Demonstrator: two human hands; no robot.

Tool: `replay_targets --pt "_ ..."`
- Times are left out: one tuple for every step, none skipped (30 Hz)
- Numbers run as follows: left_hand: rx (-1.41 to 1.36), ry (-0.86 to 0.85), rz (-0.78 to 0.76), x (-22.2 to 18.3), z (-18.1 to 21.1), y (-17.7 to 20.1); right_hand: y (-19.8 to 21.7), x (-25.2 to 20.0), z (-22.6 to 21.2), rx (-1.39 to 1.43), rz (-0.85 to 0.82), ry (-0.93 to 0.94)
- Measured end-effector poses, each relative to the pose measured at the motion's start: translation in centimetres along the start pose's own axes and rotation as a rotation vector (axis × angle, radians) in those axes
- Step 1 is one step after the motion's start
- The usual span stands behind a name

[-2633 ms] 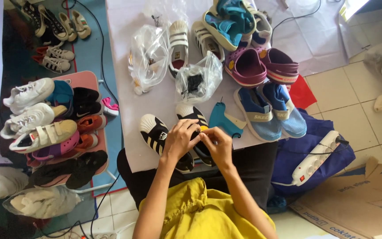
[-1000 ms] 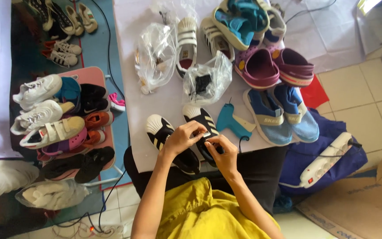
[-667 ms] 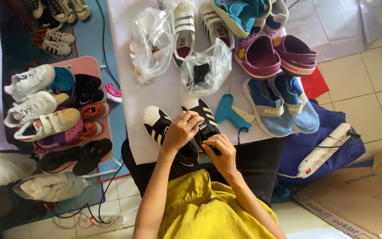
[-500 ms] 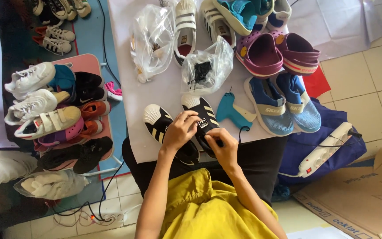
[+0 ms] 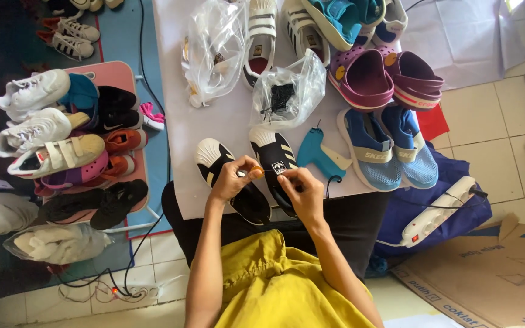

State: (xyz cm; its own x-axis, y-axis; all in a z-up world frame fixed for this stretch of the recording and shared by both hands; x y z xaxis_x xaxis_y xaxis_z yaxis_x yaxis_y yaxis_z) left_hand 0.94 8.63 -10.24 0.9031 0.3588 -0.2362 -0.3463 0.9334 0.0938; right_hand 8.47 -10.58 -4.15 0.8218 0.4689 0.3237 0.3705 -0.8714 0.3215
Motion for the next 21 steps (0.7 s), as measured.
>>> replay_targets --pt "0.000 0.002 -0.001 0.0 0.1 0.0 -0.1 -0.4 0.2 0.000 0.000 -0.002" --pt "-0.022 0.018 -0.009 0.1 0.2 0.0 -0.2 -0.8 0.3 -0.045 0.019 0.018" --pt "-0.043 0.035 -0.015 0.1 0.2 0.0 -0.3 -1.3 0.5 -0.089 0.036 0.036" --pt "-0.043 0.039 -0.016 0.0 0.6 0.1 -0.3 -1.5 0.5 -0.088 0.036 0.032" --pt "-0.030 0.050 -0.008 0.0 0.9 0.1 -0.3 -1.6 0.6 -0.093 0.039 0.045" --pt "-0.017 0.061 0.000 0.0 1.3 0.1 -0.2 -1.8 0.6 -0.097 0.043 0.058" --pt "-0.017 0.063 -0.003 0.0 1.4 0.0 -0.2 -1.8 1.0 -0.099 0.045 0.055" --pt "-0.009 0.087 0.002 0.1 1.6 0.0 -0.1 -1.8 1.3 -0.105 0.059 0.073" --pt "0.001 0.108 0.008 0.3 1.9 0.0 -0.1 -1.7 1.6 -0.110 0.075 0.093" --pt "0.003 0.106 0.006 0.5 1.9 -0.1 0.2 -1.7 1.5 -0.110 0.078 0.093" --pt "0.074 0.118 0.006 0.7 1.9 -0.3 0.4 -1.6 1.3 -0.080 0.055 0.140" --pt "0.144 0.130 0.007 1.0 2.0 -0.4 0.6 -1.5 1.0 -0.051 0.031 0.186" --pt "0.144 0.133 0.007 1.1 2.2 -0.5 0.7 -1.7 1.2 -0.050 0.030 0.184" --pt "0.201 0.143 0.003 1.1 2.3 -0.6 0.8 -1.9 1.4 -0.059 0.001 0.221" --pt "0.257 0.154 -0.001 1.2 2.5 -0.7 0.9 -2.1 1.5 -0.067 -0.028 0.258" --pt "0.257 0.157 0.000 1.1 3.0 -0.8 1.0 -2.5 1.7 -0.065 -0.030 0.257" --pt "0.268 0.151 -0.013 1.2 3.5 -0.9 1.1 -2.7 1.9 -0.062 -0.033 0.260" --pt "0.279 0.145 -0.025 1.4 4.0 -1.0 1.2 -3.0 2.2 -0.060 -0.036 0.263" --pt "0.279 0.147 -0.028 1.6 4.8 -1.2 1.4 -3.2 2.1 -0.061 -0.036 0.261" --pt "0.284 0.099 -0.042 1.8 5.5 -1.4 1.7 -3.4 2.0 -0.045 -0.022 0.239" --pt "0.289 0.052 -0.057 2.0 6.2 -1.7 2.0 -3.7 1.9 -0.030 -0.010 0.215"
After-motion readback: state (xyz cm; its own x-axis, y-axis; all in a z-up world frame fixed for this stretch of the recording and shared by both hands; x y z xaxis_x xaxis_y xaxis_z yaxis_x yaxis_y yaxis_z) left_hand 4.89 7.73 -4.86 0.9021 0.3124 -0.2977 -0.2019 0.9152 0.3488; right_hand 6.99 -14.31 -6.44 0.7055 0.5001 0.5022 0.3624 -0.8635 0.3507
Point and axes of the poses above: each hand's wrist, its own x-axis towards the middle knuckle, its own y-axis out of the back of the hand, z = x × y, the point moved 1 cm from there along x, towards the middle knuckle, and after that the axes turned 12 degrees about y, right-handed, at the moved point
